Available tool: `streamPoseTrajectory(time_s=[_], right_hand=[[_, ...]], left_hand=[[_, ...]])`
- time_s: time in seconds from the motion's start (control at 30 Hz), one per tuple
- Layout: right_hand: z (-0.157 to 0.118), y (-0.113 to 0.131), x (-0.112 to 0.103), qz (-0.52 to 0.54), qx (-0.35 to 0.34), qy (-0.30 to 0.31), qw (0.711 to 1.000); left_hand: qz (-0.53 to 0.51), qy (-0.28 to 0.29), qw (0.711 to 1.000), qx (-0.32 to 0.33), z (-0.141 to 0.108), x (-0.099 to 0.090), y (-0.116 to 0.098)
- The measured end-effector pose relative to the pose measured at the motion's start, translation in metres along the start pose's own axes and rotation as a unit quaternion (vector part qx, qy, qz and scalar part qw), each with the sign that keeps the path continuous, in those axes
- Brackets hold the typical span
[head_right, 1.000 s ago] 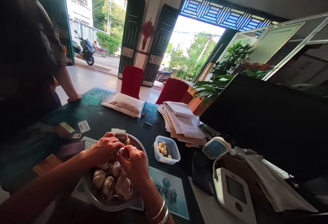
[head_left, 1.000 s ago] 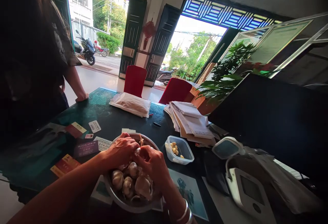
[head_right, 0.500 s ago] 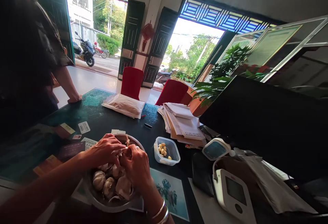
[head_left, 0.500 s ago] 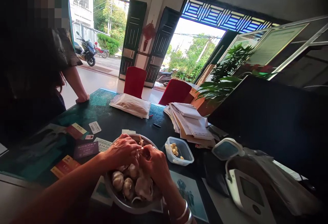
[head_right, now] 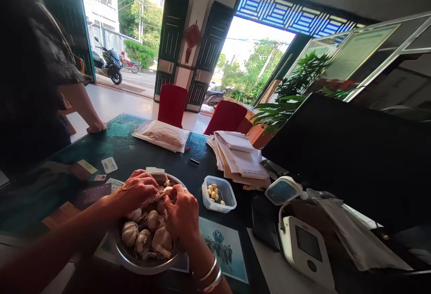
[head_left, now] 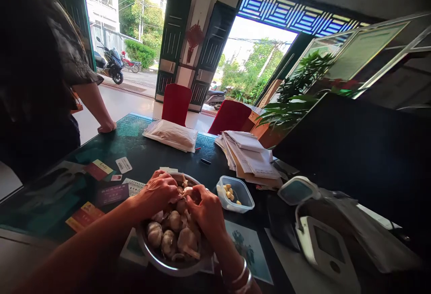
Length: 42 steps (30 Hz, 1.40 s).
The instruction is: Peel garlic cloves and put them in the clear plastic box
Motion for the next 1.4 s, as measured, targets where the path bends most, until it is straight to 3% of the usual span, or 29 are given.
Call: streamPoseTrajectory(time_s=[0.1,0.37,0.57,0.67,0.9,1.03,1.4], right_hand=[[0.000,-0.003,-0.002,-0.006,0.018,-0.010,1.000],[-0.001,0.002,-0.002,0.013,0.006,-0.003,1.000],[-0.001,0.004,0.000,0.027,-0.008,0.003,1.000],[-0.001,0.003,0.002,0.033,-0.011,0.005,0.999],[-0.002,0.010,0.001,0.059,-0.036,0.007,0.998],[-0.005,0.016,0.004,0.088,-0.062,0.026,0.994],[-0.009,0.023,0.013,0.075,-0.147,0.052,0.985]], left_hand=[[-0.012,-0.004,1.000,-0.007,-0.001,0.003,0.003],[0.029,-0.005,0.999,0.034,-0.002,0.013,-0.013],[0.051,0.037,0.996,0.059,-0.004,0.017,-0.018],[0.046,0.024,0.998,0.038,-0.003,0.012,-0.015],[0.042,-0.011,0.996,-0.081,0.003,-0.005,0.002],[0.017,-0.028,0.997,-0.072,0.003,-0.006,-0.001],[-0.016,0.009,0.997,-0.075,0.003,0.012,0.001]])
Point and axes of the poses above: each hand's wrist, its own z-axis towards the middle knuckle, its own x-axis out of the palm, y = z × x, the point moved 8 cm from there along z, towards the middle knuckle, and after that the axes turned 14 degrees about z, right-handed, at the moved point
